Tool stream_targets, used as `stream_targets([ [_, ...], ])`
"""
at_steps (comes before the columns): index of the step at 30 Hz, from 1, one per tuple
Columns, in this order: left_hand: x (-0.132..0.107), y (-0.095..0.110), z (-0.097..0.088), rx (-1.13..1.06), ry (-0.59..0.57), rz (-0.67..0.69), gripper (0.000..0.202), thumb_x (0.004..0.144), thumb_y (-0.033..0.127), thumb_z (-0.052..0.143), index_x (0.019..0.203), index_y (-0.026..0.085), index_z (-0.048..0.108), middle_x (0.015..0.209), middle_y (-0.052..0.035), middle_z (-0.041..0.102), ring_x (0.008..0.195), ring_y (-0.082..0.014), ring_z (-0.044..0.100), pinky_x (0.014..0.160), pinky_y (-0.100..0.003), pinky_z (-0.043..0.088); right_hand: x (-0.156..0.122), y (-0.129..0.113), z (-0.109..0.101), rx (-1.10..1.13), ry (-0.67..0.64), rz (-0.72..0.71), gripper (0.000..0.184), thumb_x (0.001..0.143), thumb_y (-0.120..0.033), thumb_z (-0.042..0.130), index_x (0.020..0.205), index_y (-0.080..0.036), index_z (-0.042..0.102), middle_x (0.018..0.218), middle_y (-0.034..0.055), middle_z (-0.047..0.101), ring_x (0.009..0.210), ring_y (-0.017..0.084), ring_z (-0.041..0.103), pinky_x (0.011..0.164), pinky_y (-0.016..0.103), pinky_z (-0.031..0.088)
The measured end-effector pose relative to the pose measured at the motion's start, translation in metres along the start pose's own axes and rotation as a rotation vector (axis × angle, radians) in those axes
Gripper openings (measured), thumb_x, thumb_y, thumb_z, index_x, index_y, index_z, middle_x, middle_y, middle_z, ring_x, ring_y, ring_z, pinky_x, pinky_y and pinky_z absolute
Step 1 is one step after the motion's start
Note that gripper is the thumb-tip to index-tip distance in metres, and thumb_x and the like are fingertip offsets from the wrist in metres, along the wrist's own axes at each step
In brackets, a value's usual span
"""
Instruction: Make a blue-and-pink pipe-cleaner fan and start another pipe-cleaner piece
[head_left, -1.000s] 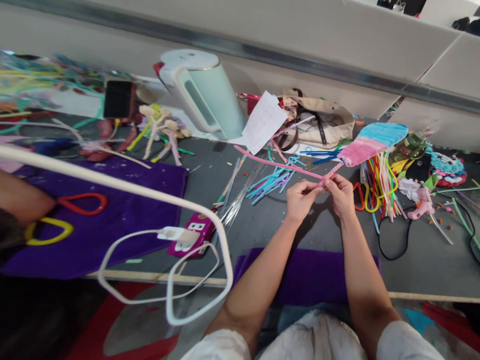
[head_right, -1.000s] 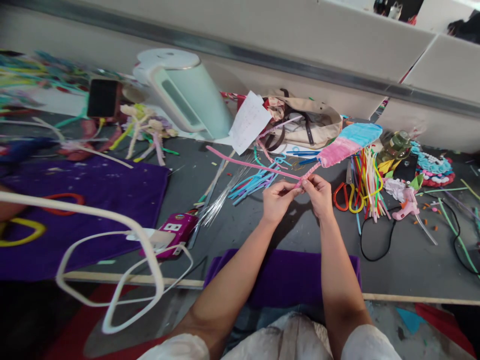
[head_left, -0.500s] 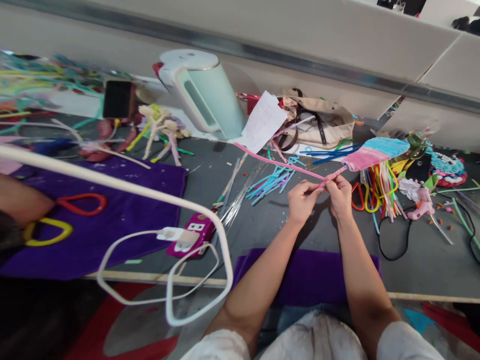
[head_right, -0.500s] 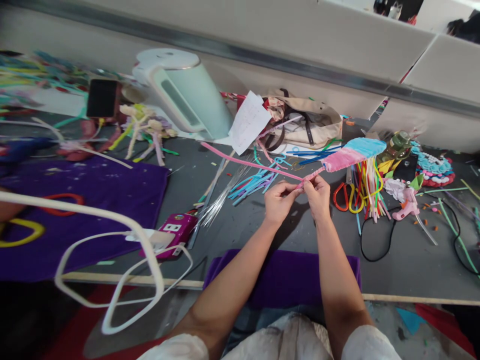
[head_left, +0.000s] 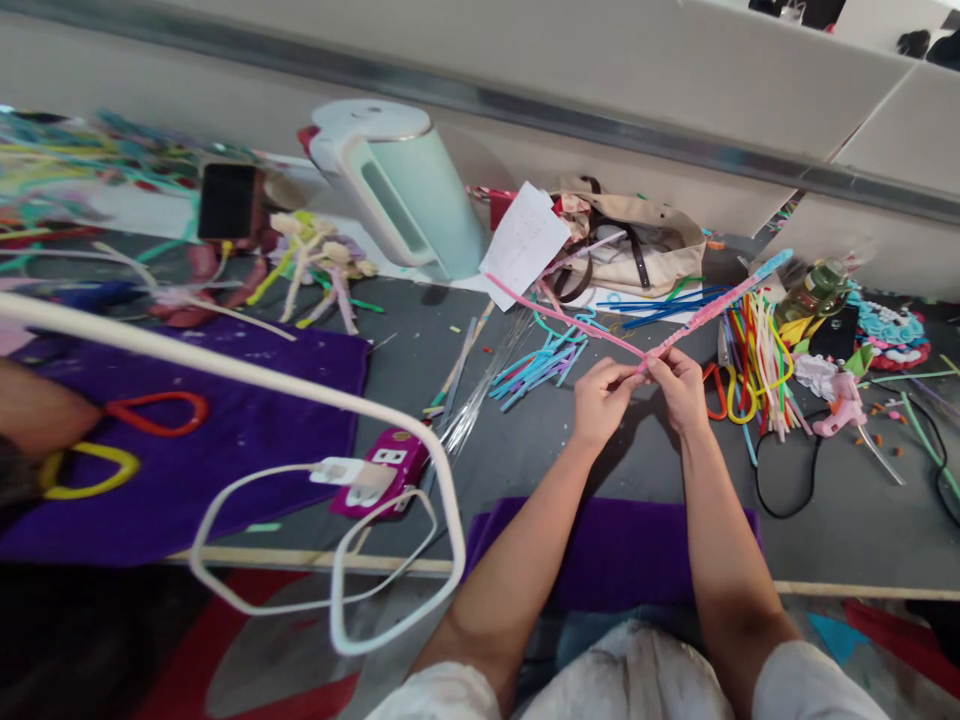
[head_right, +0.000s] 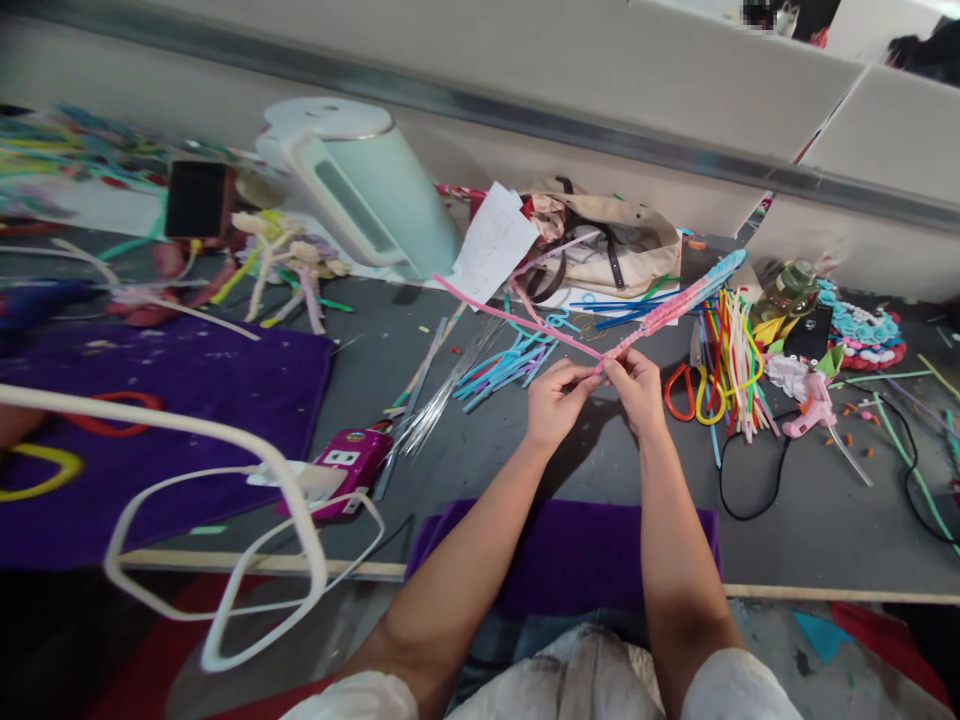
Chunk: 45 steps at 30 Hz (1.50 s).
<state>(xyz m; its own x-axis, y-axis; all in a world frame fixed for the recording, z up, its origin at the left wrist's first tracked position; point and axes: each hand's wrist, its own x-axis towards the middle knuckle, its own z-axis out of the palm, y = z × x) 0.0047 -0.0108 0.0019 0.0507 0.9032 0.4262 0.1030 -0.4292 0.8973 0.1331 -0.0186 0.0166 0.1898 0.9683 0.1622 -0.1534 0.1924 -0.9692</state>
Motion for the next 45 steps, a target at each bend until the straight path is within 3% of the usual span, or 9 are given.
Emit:
stream_targets([
  [5,0.003,0.004,-0.005,-0.011,-0.046,0.001,0.024,0.084,0.041,0.068,0.078,0.02,0.077,0.062,0.0005,0.052,0.057,-0.0117,0.047,0.053,-0.025,0.034,0.0,-0.001,0.001,0.018,-0.01,-0.001,0.021,0.077,-0.038,0.071,0.078,-0.019,0.065,0.071,-0.0011,0.059,0.061,0.01,0.049,0.06,0.025,0.042],
  [10,0.003,0.006,-0.005,-0.042,-0.108,-0.023,0.024,0.087,0.037,0.064,0.077,0.019,0.076,0.064,-0.0012,0.057,0.062,-0.0138,0.051,0.06,-0.026,0.04,0.0,0.0,0.005,0.007,0.035,-0.043,0.021,0.075,-0.038,0.071,0.075,-0.019,0.061,0.068,-0.0025,0.055,0.061,0.01,0.047,0.06,0.025,0.041],
  [13,0.003,0.003,-0.005,-0.137,-0.169,-0.106,0.026,0.084,0.041,0.065,0.076,0.018,0.075,0.065,-0.0025,0.06,0.064,-0.0153,0.056,0.061,-0.027,0.045,-0.001,0.0,0.005,0.003,0.038,-0.058,0.021,0.076,-0.038,0.069,0.075,-0.02,0.058,0.068,-0.0031,0.054,0.061,0.011,0.048,0.062,0.026,0.043],
  [17,0.004,-0.001,-0.005,-0.319,-0.303,-0.314,0.033,0.079,0.047,0.068,0.078,0.015,0.073,0.064,-0.0021,0.062,0.058,-0.0143,0.057,0.061,-0.028,0.049,-0.002,-0.001,0.003,-0.062,0.018,-0.067,0.021,0.079,-0.037,0.066,0.073,-0.021,0.055,0.064,-0.0036,0.054,0.059,0.011,0.049,0.06,0.026,0.043],
  [20,0.004,-0.002,-0.003,-0.34,-0.294,-0.376,0.03,0.075,0.043,0.072,0.083,0.015,0.073,0.065,-0.0015,0.064,0.058,-0.0132,0.057,0.061,-0.027,0.049,-0.001,-0.002,0.001,-0.148,0.056,-0.106,0.022,0.08,-0.036,0.065,0.069,-0.021,0.053,0.062,-0.0044,0.051,0.058,0.011,0.046,0.058,0.025,0.039],
  [26,0.002,-0.003,0.0,-0.159,-0.137,-0.238,0.019,0.071,0.032,0.076,0.08,0.016,0.072,0.074,-0.0028,0.07,0.067,-0.0144,0.062,0.065,-0.026,0.048,-0.001,-0.002,0.001,-0.227,0.089,-0.114,0.023,0.079,-0.039,0.064,0.072,-0.02,0.055,0.065,-0.0043,0.05,0.059,0.01,0.043,0.058,0.024,0.036],
  [30,0.002,-0.003,-0.002,-0.085,-0.124,-0.166,0.01,0.077,0.027,0.069,0.079,0.017,0.072,0.076,-0.0028,0.07,0.068,-0.0143,0.061,0.065,-0.025,0.048,-0.001,-0.003,0.002,-0.174,0.042,-0.058,0.026,0.078,-0.042,0.066,0.07,-0.019,0.057,0.064,-0.0042,0.05,0.059,0.01,0.042,0.059,0.025,0.037],
  [40,0.0,-0.007,-0.003,0.124,-0.089,-0.005,0.013,0.084,0.028,0.064,0.082,0.02,0.073,0.076,-0.0039,0.068,0.072,-0.0168,0.06,0.067,-0.027,0.043,-0.002,-0.011,0.0,-0.2,0.004,0.005,0.031,0.077,-0.047,0.068,0.066,-0.018,0.061,0.06,-0.0032,0.051,0.058,0.011,0.042,0.058,0.026,0.037],
  [45,0.0,-0.004,-0.004,0.13,-0.097,-0.01,0.012,0.084,0.028,0.064,0.082,0.019,0.073,0.075,-0.0032,0.067,0.07,-0.0159,0.058,0.067,-0.027,0.042,-0.001,-0.005,-0.001,-0.162,0.032,-0.009,0.027,0.075,-0.043,0.07,0.07,-0.018,0.063,0.063,-0.0034,0.054,0.059,0.01,0.044,0.059,0.025,0.038],
])
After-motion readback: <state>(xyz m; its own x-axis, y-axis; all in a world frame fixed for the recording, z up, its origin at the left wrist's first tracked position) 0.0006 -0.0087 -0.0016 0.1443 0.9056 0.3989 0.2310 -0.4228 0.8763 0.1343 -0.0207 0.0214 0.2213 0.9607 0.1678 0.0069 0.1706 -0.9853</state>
